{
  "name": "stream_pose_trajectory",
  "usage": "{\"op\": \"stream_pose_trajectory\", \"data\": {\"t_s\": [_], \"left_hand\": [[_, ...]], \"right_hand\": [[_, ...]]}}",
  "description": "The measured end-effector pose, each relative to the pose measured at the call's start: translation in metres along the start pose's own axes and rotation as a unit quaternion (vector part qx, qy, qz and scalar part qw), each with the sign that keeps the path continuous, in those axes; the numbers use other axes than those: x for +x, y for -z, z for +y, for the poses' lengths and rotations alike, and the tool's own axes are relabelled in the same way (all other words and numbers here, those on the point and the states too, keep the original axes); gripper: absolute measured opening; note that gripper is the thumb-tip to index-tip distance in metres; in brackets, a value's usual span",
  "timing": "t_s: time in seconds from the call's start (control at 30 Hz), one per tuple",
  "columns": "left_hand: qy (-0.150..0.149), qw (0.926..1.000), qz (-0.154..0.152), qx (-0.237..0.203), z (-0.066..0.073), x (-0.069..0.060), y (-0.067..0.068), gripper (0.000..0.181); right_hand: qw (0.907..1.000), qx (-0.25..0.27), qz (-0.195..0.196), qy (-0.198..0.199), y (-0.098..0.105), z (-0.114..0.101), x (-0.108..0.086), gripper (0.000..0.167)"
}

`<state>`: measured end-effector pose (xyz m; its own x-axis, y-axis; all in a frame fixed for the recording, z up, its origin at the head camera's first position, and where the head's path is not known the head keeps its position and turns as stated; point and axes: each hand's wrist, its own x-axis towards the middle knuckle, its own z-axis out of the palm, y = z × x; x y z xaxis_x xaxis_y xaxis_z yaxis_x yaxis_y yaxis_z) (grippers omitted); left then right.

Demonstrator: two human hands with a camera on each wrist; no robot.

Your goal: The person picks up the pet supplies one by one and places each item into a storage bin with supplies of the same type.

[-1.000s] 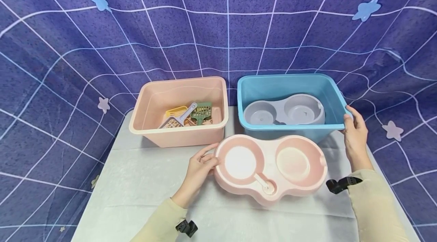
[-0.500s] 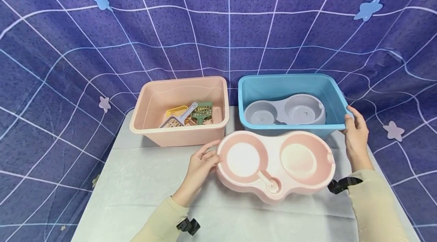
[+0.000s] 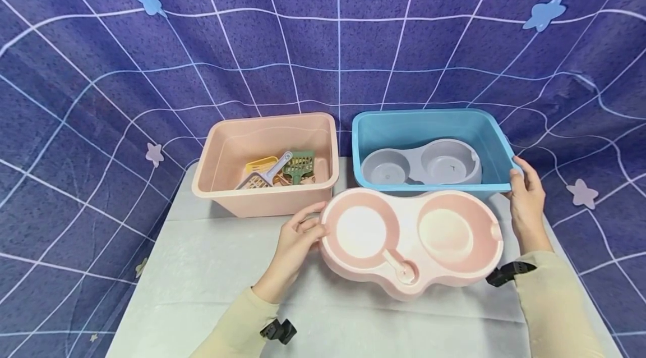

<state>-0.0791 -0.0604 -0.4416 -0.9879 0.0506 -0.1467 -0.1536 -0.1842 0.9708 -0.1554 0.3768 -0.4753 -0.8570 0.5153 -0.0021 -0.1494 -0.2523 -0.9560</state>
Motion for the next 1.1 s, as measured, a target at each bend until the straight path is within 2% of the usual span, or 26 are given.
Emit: {"op": "stream_pose_trajectory", "data": {"t_s": [0.37,0.57,0.73,0.9,1.1], "left_hand": [[-0.007,1.0000,-0.001,0.000,0.012,0.001,-0.003,0.049],[-0.008,0.9999,0.007,0.003,0.020,0.003,-0.006,0.049],[-0.014,0.9999,0.008,-0.001,0.023,0.005,-0.009,0.048],[-0.021,0.9997,0.009,0.000,0.026,0.006,-0.012,0.049],[-0.016,0.9998,0.010,-0.001,0.030,0.009,-0.015,0.048]], "right_hand": [[0.9999,0.004,0.006,-0.012,-0.001,-0.005,-0.002,0.034],[0.9992,-0.033,0.009,-0.019,-0.002,-0.010,-0.006,0.030],[0.9961,-0.079,0.030,-0.029,-0.003,-0.013,-0.008,0.029],[0.9945,-0.090,0.042,-0.033,-0.002,-0.011,-0.005,0.031],[0.9935,-0.104,0.040,-0.025,0.001,-0.009,-0.003,0.033]]}}
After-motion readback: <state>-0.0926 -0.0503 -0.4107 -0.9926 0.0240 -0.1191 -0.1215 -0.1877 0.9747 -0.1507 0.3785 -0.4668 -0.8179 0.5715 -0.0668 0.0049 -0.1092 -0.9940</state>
